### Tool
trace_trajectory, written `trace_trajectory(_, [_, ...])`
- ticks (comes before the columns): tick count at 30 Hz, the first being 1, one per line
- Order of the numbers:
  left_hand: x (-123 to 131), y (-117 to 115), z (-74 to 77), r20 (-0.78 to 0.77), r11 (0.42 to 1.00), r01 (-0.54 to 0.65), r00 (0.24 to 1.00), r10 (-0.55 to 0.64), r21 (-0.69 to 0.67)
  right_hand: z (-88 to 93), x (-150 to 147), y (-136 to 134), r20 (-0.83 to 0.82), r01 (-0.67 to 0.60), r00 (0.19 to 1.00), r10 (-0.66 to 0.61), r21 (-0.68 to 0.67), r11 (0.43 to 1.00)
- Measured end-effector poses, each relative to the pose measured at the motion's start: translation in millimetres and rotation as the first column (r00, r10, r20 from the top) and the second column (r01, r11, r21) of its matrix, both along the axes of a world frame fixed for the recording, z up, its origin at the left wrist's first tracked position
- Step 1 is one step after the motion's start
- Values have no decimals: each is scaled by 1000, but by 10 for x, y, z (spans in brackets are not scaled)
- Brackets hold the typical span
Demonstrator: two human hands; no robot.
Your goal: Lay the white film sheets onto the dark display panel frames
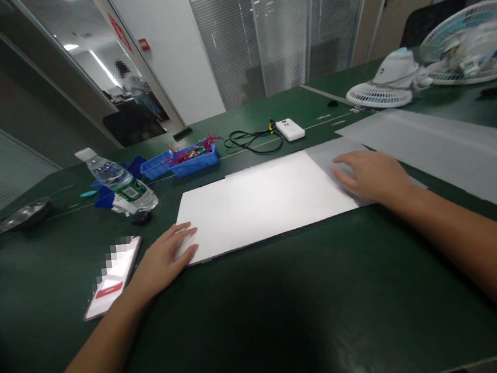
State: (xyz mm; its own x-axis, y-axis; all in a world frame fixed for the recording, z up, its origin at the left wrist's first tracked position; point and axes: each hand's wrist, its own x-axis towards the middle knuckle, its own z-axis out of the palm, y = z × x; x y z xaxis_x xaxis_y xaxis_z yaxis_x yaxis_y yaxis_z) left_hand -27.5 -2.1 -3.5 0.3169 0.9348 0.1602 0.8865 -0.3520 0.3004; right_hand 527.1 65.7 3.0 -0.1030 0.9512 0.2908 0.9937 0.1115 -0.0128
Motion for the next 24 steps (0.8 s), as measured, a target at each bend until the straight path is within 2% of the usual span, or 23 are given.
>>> trace_trajectory(3, [-2, 1, -3, 2, 1000, -3, 1000, 3, -7, -5, 126, 51, 17, 255, 967, -255, -92, 963])
trace_trajectory(5, [0, -2, 2, 5, 1000, -2, 1000, 2, -14, -7, 173, 69, 2, 305, 951, -309, -169, 937])
trace_trajectory(14, [22, -12, 38, 4, 1000, 10, 1000, -10, 5, 34, -23, 26, -92, 148, 981, -173, -229, 962])
trace_trajectory(21, [19, -18, 42, 14, 1000, 4, 1000, -4, -5, -26, -130, -20, -201, -48, 979, 19, -139, 989])
trace_trajectory(24, [29, -25, 48, 28, 1000, -1, 1000, 1, -10, -21, -127, -15, -183, -24, 983, 5, -101, 995])
